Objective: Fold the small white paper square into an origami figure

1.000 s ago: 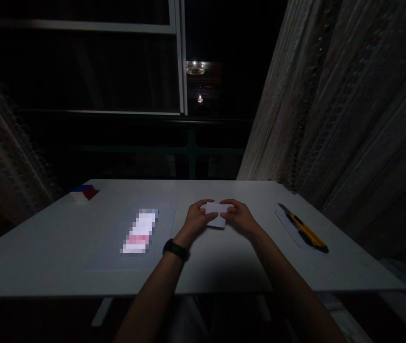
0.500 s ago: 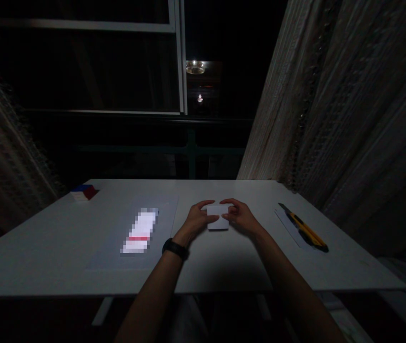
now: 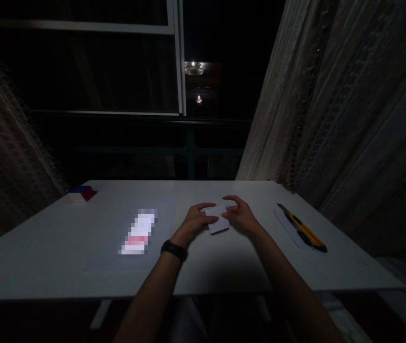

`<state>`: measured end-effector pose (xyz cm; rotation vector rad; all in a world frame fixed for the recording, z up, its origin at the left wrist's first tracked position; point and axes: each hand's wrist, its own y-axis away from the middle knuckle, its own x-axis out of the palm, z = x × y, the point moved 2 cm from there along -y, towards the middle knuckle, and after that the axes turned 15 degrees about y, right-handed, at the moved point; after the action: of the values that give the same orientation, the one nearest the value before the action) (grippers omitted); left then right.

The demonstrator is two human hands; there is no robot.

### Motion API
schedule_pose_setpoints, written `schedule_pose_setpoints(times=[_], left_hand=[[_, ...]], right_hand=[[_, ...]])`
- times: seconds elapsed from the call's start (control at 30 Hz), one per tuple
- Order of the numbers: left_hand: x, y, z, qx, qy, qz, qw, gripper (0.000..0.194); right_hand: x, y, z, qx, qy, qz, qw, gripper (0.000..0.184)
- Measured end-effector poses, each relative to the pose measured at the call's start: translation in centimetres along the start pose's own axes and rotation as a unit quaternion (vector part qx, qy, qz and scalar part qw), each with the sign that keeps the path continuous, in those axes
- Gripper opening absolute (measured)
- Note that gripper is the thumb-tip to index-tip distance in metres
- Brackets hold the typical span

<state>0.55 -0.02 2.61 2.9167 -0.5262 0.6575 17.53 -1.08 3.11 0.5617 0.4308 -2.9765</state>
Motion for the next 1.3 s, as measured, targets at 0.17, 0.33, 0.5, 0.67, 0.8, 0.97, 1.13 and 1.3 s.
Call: schedule_pose_setpoints(times=[0.17,0.33,0.5,0.67,0.8,0.97,1.13,1.3], left_hand=[[-0.2,-0.2,0.2,-0.004,0.024,-0.011,1.000,0.057],[-0.3,-0.2,0.1,0.011,0.057,-0.034,0.998,0.057],[0.0,0.0,-0.2,0.009,0.061,-0.022,0.998,0.054],[0.1,0.2,-0.4,0.007,0.067,0.023,0.997,0.057],[-0.1,0.4,-0.5,-0.003,0.070,0.042,0.997,0.062],[-0.3,0.4,-0.5,-0.031,0.070,0.046,0.996,0.063],[0.0,0.1,0.2,-0.016,0.051,0.034,0.998,0.067],[0.4,0.0,0.5,0.021,-0.002,0.015,1.000,0.070]], right_hand=[[-0.5,-0.2,-0.5,0.004,0.000,-0.020,1.000,0.060],[-1.3,-0.4,-0.9,0.009,-0.001,-0.052,0.999,0.059],[-1.3,-0.3,-1.0,0.011,-0.006,-0.048,0.999,0.060],[-1.3,-0.3,-1.1,0.022,-0.021,-0.038,0.999,0.060],[-1.5,-0.2,-1.0,0.030,-0.029,-0.023,0.999,0.061],[-1.9,-0.2,-1.2,0.042,-0.034,-0.022,0.998,0.060],[-1.1,-0.3,-1.6,0.035,-0.030,0.007,0.999,0.057],[-0.2,-0.2,-1.2,0.028,-0.040,0.048,0.998,0.055]])
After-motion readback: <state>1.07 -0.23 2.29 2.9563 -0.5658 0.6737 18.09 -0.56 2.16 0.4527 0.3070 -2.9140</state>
